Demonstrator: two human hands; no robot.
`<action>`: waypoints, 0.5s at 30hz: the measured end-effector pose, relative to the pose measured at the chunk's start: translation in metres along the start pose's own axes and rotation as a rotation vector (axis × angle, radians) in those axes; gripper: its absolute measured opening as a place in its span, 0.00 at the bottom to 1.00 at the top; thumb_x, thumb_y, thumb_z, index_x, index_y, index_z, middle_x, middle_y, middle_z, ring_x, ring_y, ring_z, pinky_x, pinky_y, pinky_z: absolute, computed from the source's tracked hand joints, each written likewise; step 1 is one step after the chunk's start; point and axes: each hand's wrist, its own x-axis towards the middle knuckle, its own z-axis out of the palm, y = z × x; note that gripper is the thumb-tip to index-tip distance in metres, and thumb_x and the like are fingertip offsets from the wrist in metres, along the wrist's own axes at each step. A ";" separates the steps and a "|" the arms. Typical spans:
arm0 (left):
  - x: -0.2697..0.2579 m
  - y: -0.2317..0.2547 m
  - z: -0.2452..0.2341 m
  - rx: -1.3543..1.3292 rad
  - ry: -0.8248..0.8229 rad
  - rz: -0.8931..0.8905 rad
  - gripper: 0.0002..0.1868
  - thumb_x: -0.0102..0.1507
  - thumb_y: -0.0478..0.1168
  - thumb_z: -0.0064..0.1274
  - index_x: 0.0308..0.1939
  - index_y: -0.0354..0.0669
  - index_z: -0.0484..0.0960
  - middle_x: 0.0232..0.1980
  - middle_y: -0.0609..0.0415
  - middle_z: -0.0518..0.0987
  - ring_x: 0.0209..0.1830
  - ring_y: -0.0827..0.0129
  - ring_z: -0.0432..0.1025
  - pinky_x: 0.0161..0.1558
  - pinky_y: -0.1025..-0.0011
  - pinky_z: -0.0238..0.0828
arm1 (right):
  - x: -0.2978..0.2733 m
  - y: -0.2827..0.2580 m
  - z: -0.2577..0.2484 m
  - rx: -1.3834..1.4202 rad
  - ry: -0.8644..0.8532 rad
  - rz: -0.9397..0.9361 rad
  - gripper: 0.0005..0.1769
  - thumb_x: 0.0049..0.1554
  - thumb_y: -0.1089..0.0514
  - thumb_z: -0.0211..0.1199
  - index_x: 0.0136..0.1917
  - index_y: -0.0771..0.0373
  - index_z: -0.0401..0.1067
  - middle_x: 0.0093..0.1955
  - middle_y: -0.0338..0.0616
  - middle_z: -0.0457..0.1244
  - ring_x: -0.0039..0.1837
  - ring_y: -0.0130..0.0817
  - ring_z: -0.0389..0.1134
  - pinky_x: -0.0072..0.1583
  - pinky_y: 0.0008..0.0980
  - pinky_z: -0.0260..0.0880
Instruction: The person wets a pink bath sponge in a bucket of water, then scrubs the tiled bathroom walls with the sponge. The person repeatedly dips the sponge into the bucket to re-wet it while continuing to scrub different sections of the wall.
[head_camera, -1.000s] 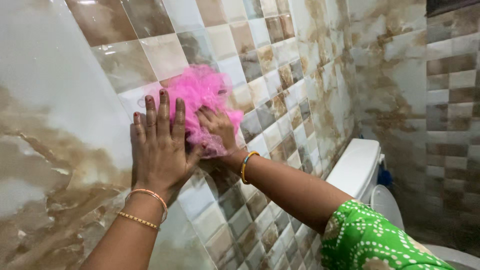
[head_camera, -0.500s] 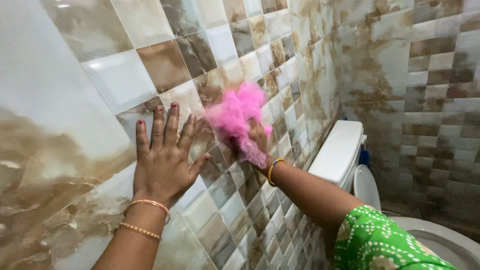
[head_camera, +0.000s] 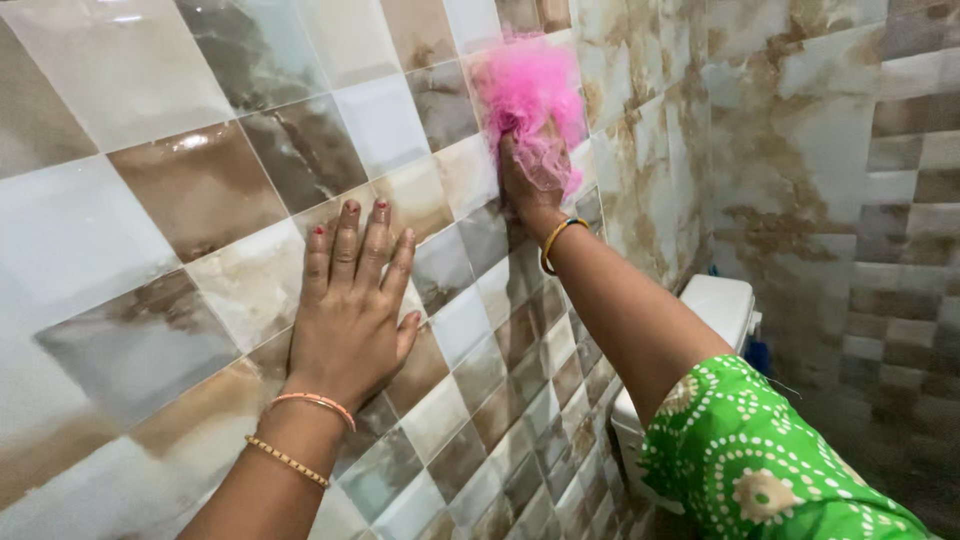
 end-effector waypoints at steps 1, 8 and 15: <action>0.011 0.006 0.005 -0.015 0.014 0.013 0.45 0.57 0.60 0.52 0.76 0.49 0.63 0.83 0.45 0.49 0.83 0.48 0.37 0.77 0.47 0.27 | 0.017 0.007 0.007 0.008 -0.064 0.063 0.30 0.61 0.42 0.52 0.65 0.67 0.71 0.66 0.67 0.64 0.65 0.64 0.63 0.67 0.53 0.61; 0.080 0.037 0.043 0.015 0.035 0.077 0.44 0.59 0.61 0.51 0.76 0.49 0.63 0.83 0.43 0.49 0.83 0.48 0.37 0.77 0.48 0.25 | 0.099 0.077 0.045 0.360 -0.044 0.291 0.32 0.60 0.33 0.51 0.57 0.63 0.74 0.56 0.55 0.69 0.58 0.53 0.69 0.57 0.50 0.66; 0.098 0.046 0.061 0.053 0.011 0.040 0.48 0.59 0.66 0.47 0.79 0.52 0.57 0.83 0.44 0.47 0.83 0.48 0.35 0.76 0.45 0.24 | 0.086 0.147 0.062 0.247 -0.055 0.683 0.34 0.55 0.29 0.53 0.53 0.60 0.77 0.52 0.54 0.71 0.55 0.52 0.71 0.59 0.47 0.67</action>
